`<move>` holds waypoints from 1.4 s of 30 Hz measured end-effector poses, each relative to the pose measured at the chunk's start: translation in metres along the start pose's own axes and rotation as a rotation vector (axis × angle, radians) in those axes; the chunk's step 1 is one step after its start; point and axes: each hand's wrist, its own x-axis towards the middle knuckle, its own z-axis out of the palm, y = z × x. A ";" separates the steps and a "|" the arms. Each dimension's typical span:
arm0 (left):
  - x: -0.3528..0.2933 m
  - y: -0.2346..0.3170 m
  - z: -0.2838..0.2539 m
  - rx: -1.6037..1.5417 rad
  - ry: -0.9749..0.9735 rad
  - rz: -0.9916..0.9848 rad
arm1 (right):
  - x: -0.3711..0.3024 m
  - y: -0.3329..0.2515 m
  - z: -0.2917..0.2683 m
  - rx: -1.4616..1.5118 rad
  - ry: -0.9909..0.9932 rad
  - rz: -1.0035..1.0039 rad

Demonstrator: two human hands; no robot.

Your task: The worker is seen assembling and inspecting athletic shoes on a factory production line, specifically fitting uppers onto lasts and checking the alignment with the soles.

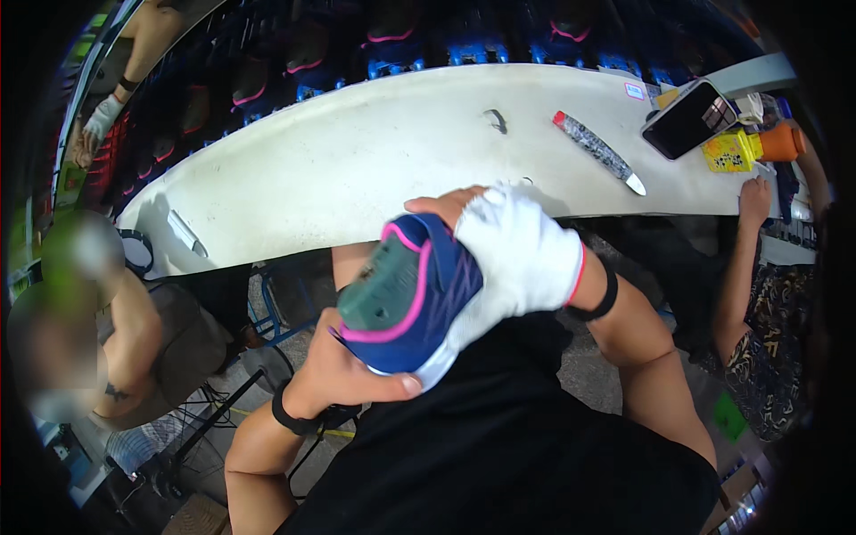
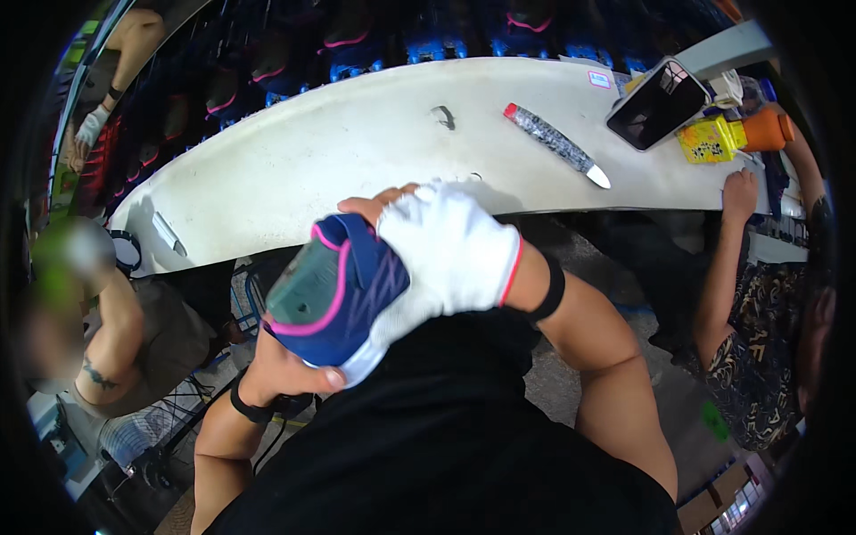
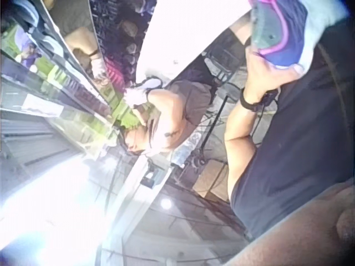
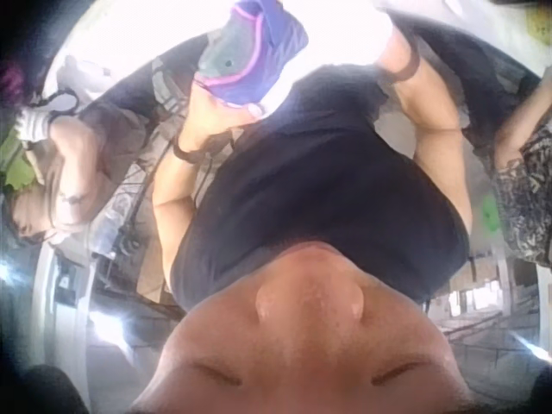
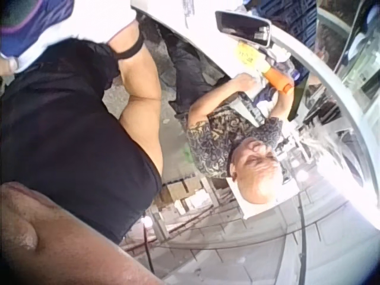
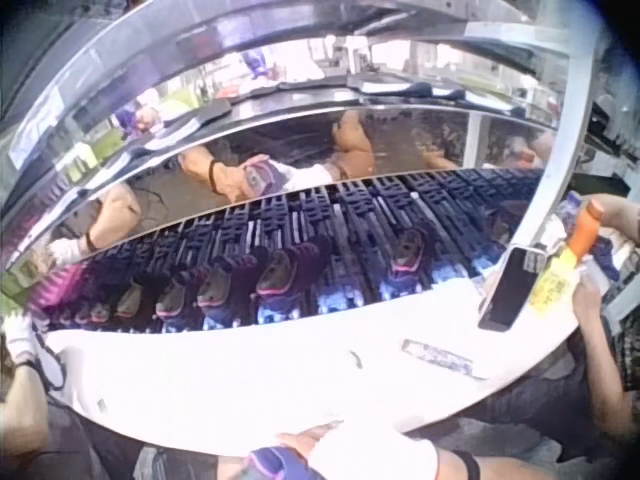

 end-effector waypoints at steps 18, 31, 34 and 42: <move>0.019 0.036 0.003 -0.099 0.078 -0.051 | -0.037 0.080 0.037 1.440 0.949 0.119; 0.047 0.075 0.011 0.082 0.202 -0.043 | -0.094 0.077 0.032 -0.018 0.675 -0.085; 0.062 0.049 -0.013 0.129 0.341 0.029 | -0.070 0.096 0.045 -0.056 0.668 -0.210; 0.052 -0.033 -0.039 -0.291 0.520 -0.040 | -0.045 0.082 0.072 -0.350 0.956 -0.343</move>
